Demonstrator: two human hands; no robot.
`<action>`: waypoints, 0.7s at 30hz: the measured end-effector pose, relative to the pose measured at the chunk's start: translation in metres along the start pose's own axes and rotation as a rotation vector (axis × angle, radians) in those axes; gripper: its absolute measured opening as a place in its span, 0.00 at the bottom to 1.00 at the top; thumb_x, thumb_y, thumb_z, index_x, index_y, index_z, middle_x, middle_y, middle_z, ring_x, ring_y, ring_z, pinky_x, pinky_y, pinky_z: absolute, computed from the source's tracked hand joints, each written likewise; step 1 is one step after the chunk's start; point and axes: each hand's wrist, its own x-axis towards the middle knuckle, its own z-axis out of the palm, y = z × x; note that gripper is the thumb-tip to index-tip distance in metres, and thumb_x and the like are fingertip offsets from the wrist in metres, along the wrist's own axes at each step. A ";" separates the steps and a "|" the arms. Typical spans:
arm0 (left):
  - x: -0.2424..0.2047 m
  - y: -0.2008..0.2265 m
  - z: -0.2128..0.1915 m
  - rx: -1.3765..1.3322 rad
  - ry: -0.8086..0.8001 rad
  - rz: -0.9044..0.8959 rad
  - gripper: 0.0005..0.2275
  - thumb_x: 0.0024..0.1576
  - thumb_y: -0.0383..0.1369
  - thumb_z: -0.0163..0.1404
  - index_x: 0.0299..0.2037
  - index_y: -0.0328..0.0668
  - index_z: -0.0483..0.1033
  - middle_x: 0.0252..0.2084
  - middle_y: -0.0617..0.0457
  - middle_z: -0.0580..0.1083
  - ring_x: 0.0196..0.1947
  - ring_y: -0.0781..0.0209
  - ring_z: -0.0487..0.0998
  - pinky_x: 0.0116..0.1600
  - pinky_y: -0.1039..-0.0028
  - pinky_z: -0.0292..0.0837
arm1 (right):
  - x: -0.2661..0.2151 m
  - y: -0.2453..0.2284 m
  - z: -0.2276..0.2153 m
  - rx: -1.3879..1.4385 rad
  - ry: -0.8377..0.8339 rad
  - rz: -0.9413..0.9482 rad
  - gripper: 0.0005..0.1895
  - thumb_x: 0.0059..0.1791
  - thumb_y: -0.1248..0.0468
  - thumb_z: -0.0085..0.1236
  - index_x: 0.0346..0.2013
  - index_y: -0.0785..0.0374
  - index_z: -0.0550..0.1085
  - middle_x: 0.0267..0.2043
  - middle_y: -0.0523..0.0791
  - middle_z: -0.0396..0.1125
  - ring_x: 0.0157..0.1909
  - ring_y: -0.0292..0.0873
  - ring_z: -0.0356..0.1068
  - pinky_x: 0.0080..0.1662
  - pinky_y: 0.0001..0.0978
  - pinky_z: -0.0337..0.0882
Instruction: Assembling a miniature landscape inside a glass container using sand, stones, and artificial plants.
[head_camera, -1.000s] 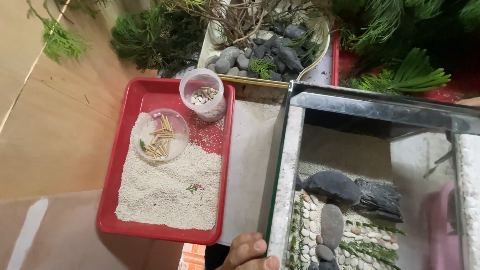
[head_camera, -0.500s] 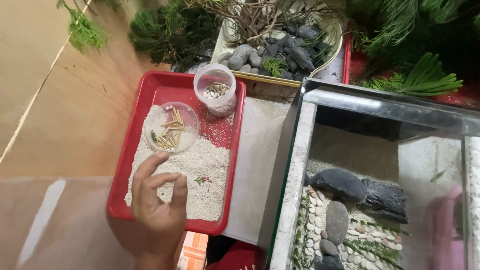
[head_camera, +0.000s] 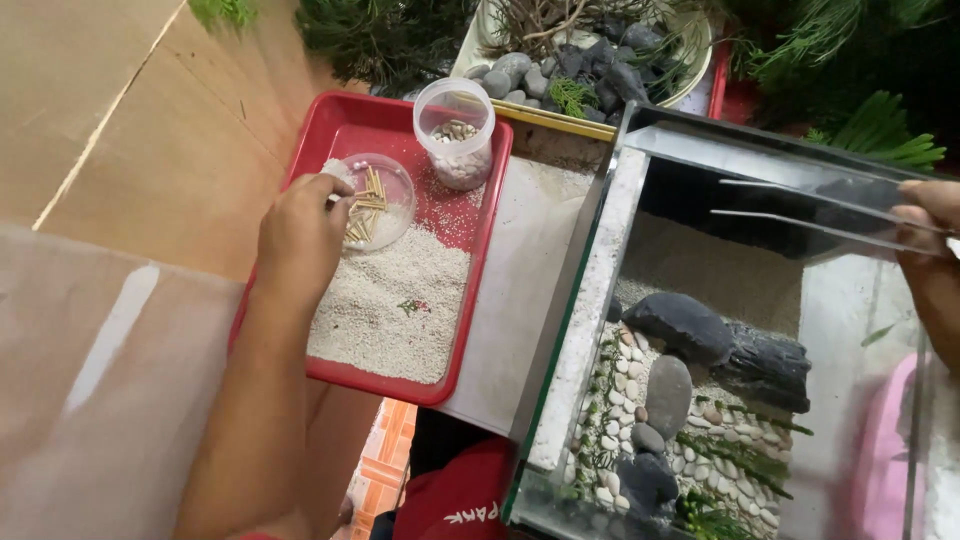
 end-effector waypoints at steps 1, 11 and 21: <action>0.007 -0.006 0.004 0.052 -0.047 -0.007 0.06 0.60 0.27 0.54 0.45 0.44 0.80 0.44 0.45 0.78 0.42 0.39 0.77 0.44 0.50 0.68 | 0.003 -0.016 0.001 0.006 0.017 0.017 0.14 0.71 0.77 0.50 0.69 0.89 0.72 0.62 0.69 0.67 0.64 0.66 0.68 0.68 0.52 0.66; 0.045 -0.020 0.043 0.276 -0.172 0.080 0.13 0.57 0.25 0.46 0.48 0.43 0.82 0.42 0.42 0.78 0.39 0.31 0.78 0.41 0.42 0.73 | 0.014 -0.049 -0.010 -0.028 -0.049 0.024 0.12 0.68 0.77 0.54 0.64 0.87 0.74 0.59 0.66 0.68 0.60 0.63 0.69 0.62 0.48 0.67; 0.045 -0.032 0.051 0.304 -0.210 0.043 0.10 0.56 0.26 0.44 0.37 0.46 0.81 0.42 0.45 0.79 0.41 0.37 0.79 0.42 0.46 0.73 | 0.028 -0.091 -0.024 -0.090 -0.063 0.043 0.12 0.64 0.76 0.59 0.61 0.82 0.78 0.49 0.62 0.68 0.51 0.57 0.67 0.57 0.44 0.67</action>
